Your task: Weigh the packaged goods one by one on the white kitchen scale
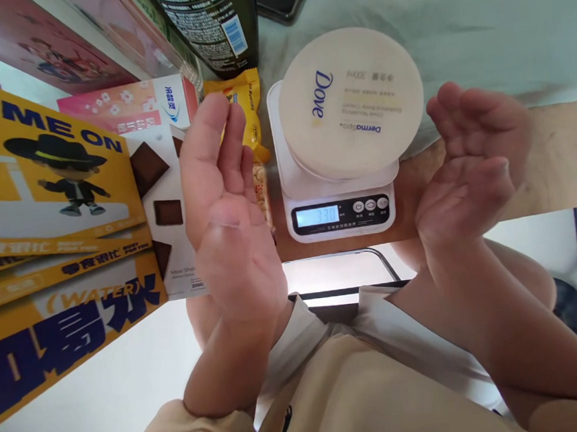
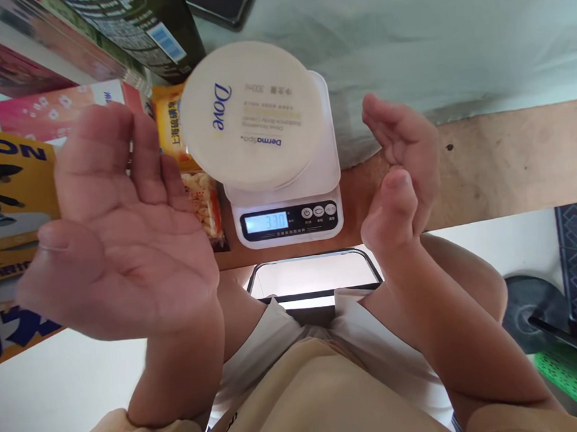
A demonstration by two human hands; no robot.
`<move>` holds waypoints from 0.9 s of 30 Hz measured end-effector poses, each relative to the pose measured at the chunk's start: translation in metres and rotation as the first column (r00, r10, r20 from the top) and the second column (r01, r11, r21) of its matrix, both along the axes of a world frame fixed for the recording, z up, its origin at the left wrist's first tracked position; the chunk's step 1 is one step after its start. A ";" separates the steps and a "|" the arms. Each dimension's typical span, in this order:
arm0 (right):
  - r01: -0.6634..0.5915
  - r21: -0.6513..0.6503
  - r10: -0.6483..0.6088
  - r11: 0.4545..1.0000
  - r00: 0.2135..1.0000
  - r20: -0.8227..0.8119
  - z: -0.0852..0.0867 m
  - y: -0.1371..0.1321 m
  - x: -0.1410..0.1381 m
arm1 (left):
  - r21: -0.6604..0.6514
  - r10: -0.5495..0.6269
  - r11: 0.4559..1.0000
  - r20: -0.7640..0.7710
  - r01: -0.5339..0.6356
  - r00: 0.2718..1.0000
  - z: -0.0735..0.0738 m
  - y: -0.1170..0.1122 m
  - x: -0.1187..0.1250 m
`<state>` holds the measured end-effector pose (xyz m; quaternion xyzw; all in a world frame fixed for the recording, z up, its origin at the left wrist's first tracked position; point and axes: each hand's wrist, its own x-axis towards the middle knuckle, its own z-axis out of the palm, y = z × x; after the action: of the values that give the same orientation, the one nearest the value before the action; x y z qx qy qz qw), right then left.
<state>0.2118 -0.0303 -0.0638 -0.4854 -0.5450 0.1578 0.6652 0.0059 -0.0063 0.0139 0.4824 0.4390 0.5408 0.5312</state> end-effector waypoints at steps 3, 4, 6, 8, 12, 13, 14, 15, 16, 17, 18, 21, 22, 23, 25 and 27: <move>0.016 -0.014 -0.016 1.000 1.000 -0.014 0.002 -0.001 -0.004 | 0.022 0.026 0.999 0.017 -0.027 1.000 -0.004 0.001 -0.001; 0.017 -0.015 -0.017 1.000 1.000 -0.017 0.003 -0.001 -0.005 | 0.021 0.029 0.999 0.017 -0.030 0.999 -0.004 0.001 -0.002; 0.013 -0.019 -0.014 1.000 1.000 -0.011 0.004 -0.001 -0.006 | 0.013 0.039 0.999 0.019 -0.039 0.999 -0.004 0.001 -0.002; 0.008 -0.023 -0.008 1.000 1.000 -0.001 0.004 0.000 -0.006 | 0.009 0.031 0.999 0.020 -0.032 0.999 -0.004 0.001 -0.002; 0.007 -0.009 -0.007 1.000 1.000 0.004 0.002 0.002 -0.004 | 0.012 0.030 0.999 0.043 -0.031 0.999 -0.004 0.001 -0.002; 0.007 -0.005 -0.007 1.000 1.000 0.004 0.001 0.002 -0.004 | 0.013 0.039 0.999 0.053 -0.039 0.998 -0.004 0.001 -0.002; 0.005 -0.001 -0.005 1.000 1.000 0.004 0.001 0.002 -0.003 | 0.012 0.044 0.999 0.062 -0.044 0.997 -0.004 0.002 -0.002; 0.004 0.002 -0.004 1.000 1.000 0.005 0.001 0.002 -0.003 | 0.009 0.047 0.999 0.070 -0.048 0.996 -0.003 0.002 -0.002; 0.003 0.001 -0.003 1.000 1.000 0.007 0.001 0.002 -0.004 | 0.012 0.049 0.999 0.076 -0.050 0.996 -0.003 0.002 -0.002; 0.002 0.000 -0.002 1.000 1.000 0.010 0.001 0.002 -0.004 | 0.016 0.046 0.999 0.078 -0.047 0.996 -0.003 0.002 -0.002; 0.004 -0.002 -0.004 1.000 1.000 0.014 0.001 0.002 -0.004 | 0.010 0.037 0.999 0.070 -0.037 0.997 -0.003 0.002 -0.002; 0.018 -0.010 -0.018 1.000 1.000 0.024 0.001 0.001 -0.004 | 0.023 0.021 0.999 0.046 -0.022 0.999 -0.003 0.002 -0.002; 0.026 -0.014 -0.026 1.000 0.999 0.029 0.001 0.001 -0.004 | 0.030 0.018 0.999 0.047 -0.019 0.999 -0.003 0.002 -0.002; 0.035 -0.024 -0.034 0.999 0.999 0.033 0.001 0.001 -0.004 | 0.034 0.013 0.999 0.043 -0.015 0.999 -0.002 0.002 -0.001; 0.051 -0.050 -0.049 0.997 0.998 0.033 0.001 0.000 -0.004 | 0.027 -0.004 1.000 0.008 0.004 1.000 0.000 0.002 0.000; 0.050 -0.052 -0.049 0.997 0.999 0.019 0.001 0.000 -0.004 | -0.002 -0.021 1.000 -0.043 0.021 0.999 0.003 0.002 0.001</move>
<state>0.2075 -0.0304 -0.0628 -0.5175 -0.5344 0.1512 0.6510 0.0071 -0.0045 0.0170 0.4982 0.4456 0.5243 0.5275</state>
